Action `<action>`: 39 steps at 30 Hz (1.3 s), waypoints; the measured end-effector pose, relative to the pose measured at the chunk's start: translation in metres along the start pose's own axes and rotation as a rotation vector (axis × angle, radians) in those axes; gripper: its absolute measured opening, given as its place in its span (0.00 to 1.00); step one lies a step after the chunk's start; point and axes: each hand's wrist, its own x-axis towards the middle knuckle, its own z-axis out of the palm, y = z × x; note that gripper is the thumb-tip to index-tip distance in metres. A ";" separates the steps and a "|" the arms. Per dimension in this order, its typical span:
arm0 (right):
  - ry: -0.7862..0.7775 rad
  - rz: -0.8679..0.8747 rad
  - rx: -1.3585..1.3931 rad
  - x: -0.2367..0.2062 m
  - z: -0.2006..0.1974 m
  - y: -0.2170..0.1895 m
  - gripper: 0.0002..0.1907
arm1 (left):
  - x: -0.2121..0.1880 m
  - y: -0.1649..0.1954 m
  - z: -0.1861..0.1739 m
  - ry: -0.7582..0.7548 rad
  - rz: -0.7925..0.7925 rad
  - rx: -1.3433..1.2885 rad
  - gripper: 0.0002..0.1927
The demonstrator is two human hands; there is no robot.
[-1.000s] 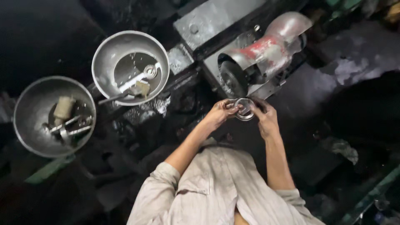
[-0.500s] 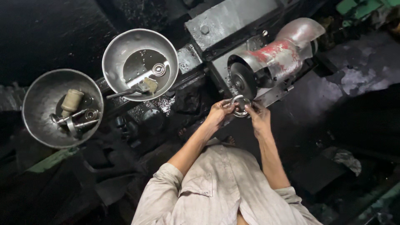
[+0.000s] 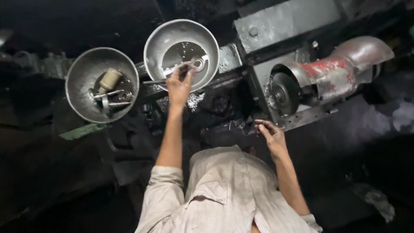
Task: The person grinds several small metal parts against a rotating grinding wheel, holding them with both hands and rotating them to smooth different surfaces. The person occasionally dips the parts into a metal bowl containing liquid and a brush, then returns to grinding.
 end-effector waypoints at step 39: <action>-0.058 0.224 -0.067 -0.003 -0.012 0.018 0.14 | 0.104 0.096 -0.039 -0.050 -0.117 -0.526 0.14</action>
